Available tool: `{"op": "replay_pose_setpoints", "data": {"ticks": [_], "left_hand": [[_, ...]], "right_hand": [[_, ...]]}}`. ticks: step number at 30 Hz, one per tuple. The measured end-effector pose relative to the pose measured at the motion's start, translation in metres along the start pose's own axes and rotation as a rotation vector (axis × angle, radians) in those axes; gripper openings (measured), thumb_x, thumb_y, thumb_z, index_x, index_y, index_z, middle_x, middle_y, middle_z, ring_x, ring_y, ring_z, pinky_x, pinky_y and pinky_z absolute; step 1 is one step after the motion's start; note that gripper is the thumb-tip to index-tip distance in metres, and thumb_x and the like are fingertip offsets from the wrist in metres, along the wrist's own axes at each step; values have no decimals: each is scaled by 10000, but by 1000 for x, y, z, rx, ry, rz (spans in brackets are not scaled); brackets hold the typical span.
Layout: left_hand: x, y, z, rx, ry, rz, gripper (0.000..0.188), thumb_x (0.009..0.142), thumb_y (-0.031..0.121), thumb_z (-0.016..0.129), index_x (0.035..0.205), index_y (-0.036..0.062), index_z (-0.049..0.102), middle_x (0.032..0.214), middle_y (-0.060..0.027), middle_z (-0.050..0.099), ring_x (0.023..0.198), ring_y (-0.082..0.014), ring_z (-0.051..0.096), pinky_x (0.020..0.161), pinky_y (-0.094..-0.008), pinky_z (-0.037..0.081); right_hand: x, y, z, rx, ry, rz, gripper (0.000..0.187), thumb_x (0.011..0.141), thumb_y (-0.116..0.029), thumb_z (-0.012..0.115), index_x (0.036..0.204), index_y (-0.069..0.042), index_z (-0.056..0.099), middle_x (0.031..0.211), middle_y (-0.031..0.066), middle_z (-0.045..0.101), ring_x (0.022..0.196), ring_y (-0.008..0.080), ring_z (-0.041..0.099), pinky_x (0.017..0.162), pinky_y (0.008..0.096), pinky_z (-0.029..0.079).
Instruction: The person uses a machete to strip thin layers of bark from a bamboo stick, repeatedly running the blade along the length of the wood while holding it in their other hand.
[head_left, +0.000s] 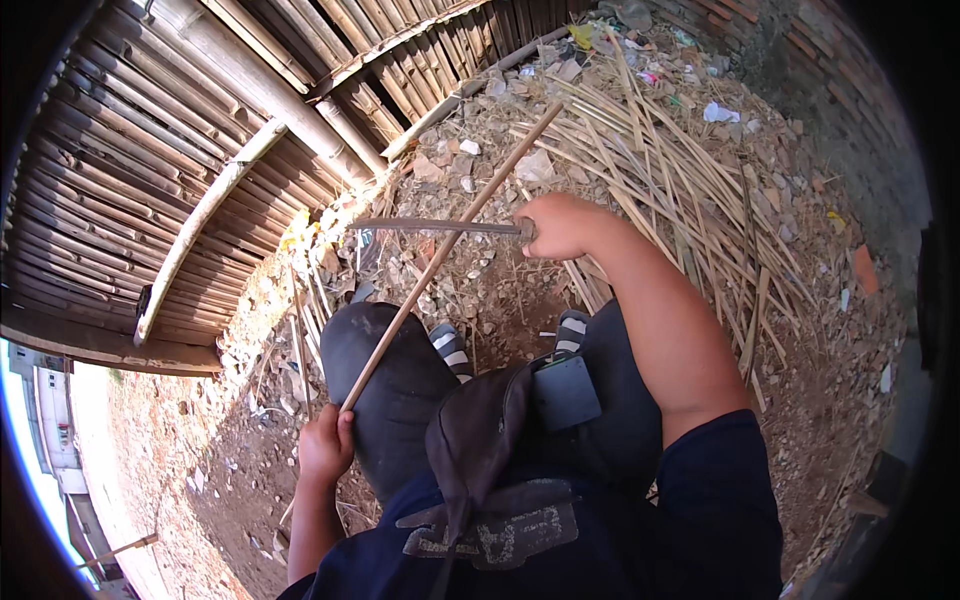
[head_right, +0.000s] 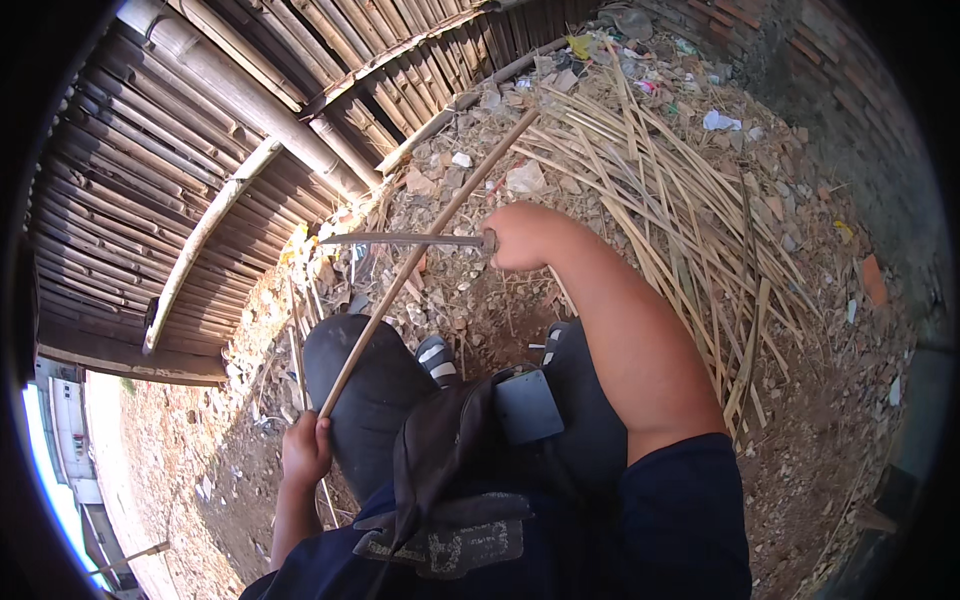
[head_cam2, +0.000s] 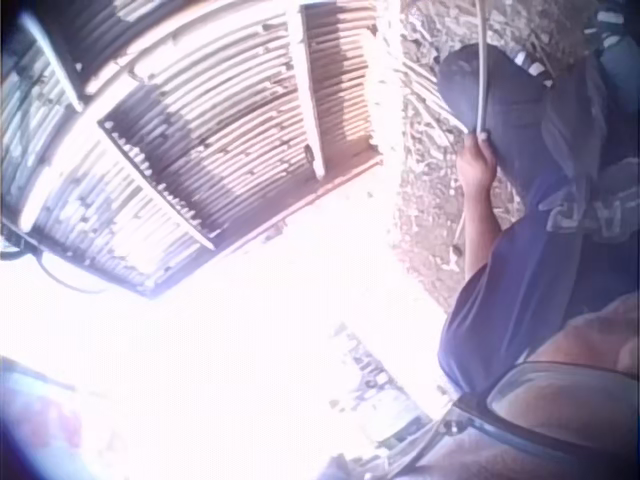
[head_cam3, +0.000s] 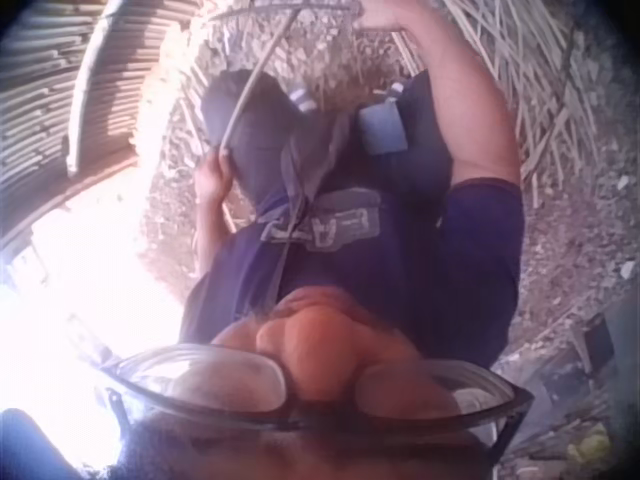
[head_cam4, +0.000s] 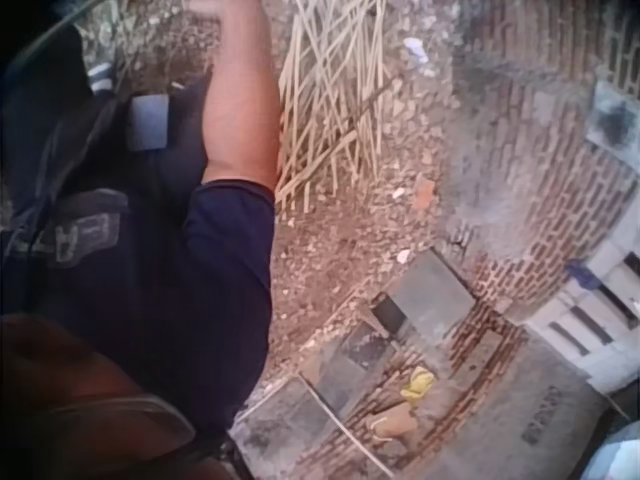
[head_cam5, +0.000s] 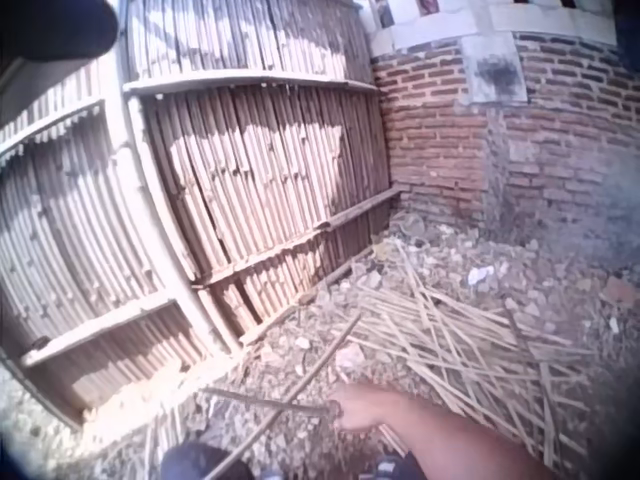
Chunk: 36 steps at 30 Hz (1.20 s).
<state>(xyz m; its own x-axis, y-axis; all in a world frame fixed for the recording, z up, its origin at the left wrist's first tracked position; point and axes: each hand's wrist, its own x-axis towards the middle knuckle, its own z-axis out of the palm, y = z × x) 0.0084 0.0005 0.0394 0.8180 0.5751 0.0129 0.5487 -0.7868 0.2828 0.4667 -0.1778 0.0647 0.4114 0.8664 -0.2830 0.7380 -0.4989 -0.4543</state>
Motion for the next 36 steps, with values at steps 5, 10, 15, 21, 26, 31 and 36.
{"op": "replay_pose_setpoints", "data": {"ticks": [5, 10, 15, 21, 26, 31, 36], "left_hand": [[5, 0, 2, 34, 35, 26, 260, 1005, 269, 566, 854, 62, 524, 643, -231, 602, 609, -465, 607, 549, -555, 463], [3, -1, 3, 37, 5, 20, 260, 1008, 276, 560, 859, 64, 536, 653, -228, 610, 610, -468, 610, 553, -551, 471], [-1, -4, 7, 47, 18, -8, 272, 1009, 286, 558, 859, 61, 542, 660, -228, 614, 616, -472, 613, 553, -547, 476], [4, 2, 4, 40, 57, 14, 280, 1006, 291, 565, 851, 59, 539, 665, -231, 618, 622, -472, 614, 554, -557, 472], [3, -1, 2, 47, -3, -17, 272, 1005, 277, 564, 847, 58, 535, 658, -227, 613, 621, -472, 612, 559, -561, 468], [1, 2, 7, 21, 55, 0, 274, 1003, 268, 563, 836, 53, 531, 649, -231, 605, 617, -473, 607, 558, -559, 466], [5, 4, 4, 48, 75, 29, 284, 1002, 262, 565, 822, 47, 519, 638, -233, 590, 603, -473, 594, 552, -558, 456]], "right_hand": [[11, 55, 0, 141, 287, 169, 359, 752, -197, 703, 1072, -35, 696, 1074, 196, 708, 1014, 376, 673, 884, 446, 538], [-11, 0, 0, 8, 132, 92, 345, 764, -187, 692, 1074, -38, 701, 1053, 209, 706, 994, 364, 678, 855, 451, 537], [-12, -9, -8, -45, 35, -62, 337, 774, -200, 704, 1067, -35, 702, 1051, 203, 710, 990, 346, 684, 843, 447, 539], [1, 42, -11, 184, 189, 212, 426, 772, -237, 734, 1135, -20, 685, 1097, 209, 701, 1034, 358, 674, 899, 439, 537], [-8, -6, 2, 9, 91, 54, 384, 790, -219, 706, 1138, -59, 689, 1076, 192, 707, 1020, 378, 672, 877, 456, 538], [-4, 15, -6, 47, 72, -20, 374, 777, -251, 746, 1105, -76, 704, 1032, 178, 715, 982, 376, 682, 855, 456, 538], [2, 51, -8, 224, 286, 229, 457, 782, -277, 759, 1149, -14, 683, 1093, 220, 703, 1027, 372, 676, 905, 441, 532]]}}
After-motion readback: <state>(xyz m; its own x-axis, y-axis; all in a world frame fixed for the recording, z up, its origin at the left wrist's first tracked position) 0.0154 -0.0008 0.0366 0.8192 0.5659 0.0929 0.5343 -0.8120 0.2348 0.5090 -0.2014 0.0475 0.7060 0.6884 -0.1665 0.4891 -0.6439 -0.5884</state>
